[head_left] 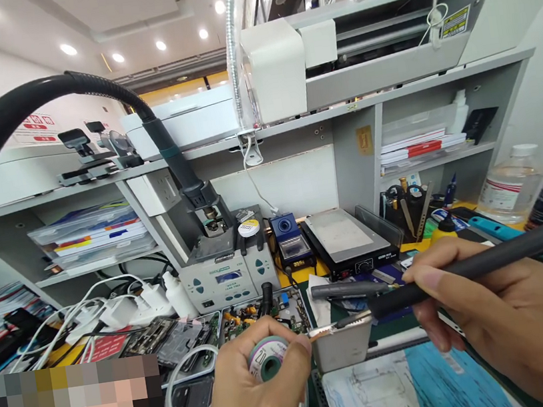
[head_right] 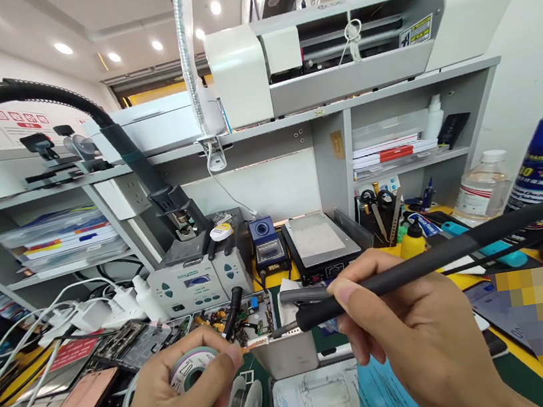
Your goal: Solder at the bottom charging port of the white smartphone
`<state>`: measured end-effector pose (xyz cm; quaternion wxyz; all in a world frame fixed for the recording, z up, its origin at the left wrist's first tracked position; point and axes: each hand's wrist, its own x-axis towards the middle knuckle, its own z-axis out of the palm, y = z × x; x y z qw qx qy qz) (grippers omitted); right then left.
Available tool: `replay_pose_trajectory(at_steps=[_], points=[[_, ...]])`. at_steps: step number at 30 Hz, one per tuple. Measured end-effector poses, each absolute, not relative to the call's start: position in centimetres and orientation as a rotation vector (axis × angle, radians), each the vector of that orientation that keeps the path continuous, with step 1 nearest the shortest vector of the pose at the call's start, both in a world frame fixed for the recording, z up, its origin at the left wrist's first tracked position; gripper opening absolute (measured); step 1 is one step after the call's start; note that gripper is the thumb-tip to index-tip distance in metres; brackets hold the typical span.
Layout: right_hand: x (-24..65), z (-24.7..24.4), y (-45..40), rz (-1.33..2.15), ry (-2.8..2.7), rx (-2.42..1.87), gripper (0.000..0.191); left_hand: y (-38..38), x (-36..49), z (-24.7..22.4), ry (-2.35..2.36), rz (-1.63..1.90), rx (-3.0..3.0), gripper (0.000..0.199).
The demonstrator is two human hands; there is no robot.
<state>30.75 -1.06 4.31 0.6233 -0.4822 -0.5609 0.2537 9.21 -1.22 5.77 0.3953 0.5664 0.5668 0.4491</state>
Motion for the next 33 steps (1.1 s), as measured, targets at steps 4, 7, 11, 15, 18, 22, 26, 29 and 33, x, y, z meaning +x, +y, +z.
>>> replay_pose_trajectory(at_steps=[4, 7, 11, 15, 18, 22, 26, 29, 33], points=[[30.71, 4.15, -0.99, 0.636, -1.272, -1.083, 0.031, -1.15, 9.19, 5.74, 1.44, 1.101, 1.407, 0.028], [30.6, 4.09, -1.06, 0.658, -1.257, -1.087, 0.03, -1.13, 9.18, 5.69, 1.452, 1.043, 1.35, 0.027], [30.58, 4.07, -1.14, 0.65, -1.255, -1.09, 0.03, -1.19, 9.23, 5.74, 1.463, 1.032, 1.338, 0.028], [30.55, 4.2, -1.08, 0.636, -1.278, -1.101, 0.029, -1.22, 9.29, 5.77, 1.461, 1.04, 1.337, 0.03], [30.4, 4.28, -1.03, 0.614, -1.262, -1.087, 0.03, -1.2, 9.28, 5.72, 1.458, 1.038, 1.337, 0.031], [30.23, 4.17, -0.95, 0.617, -1.248, -1.063, 0.031, -1.18, 9.25, 5.66, 1.466, 1.032, 1.348, 0.033], [30.43, 3.82, -0.86, 0.683, -1.202, -1.067, 0.031, -1.18, 9.25, 5.58, 1.48, 1.031, 1.352, 0.033], [30.73, 3.51, -0.77, 0.743, -1.116, -1.068, 0.03, -1.18, 9.25, 5.53, 1.475, 1.032, 1.333, 0.031], [30.83, 3.34, -0.67, 0.764, -1.09, -1.075, 0.031, -1.16, 9.24, 5.57, 1.471, 1.033, 1.333, 0.03]])
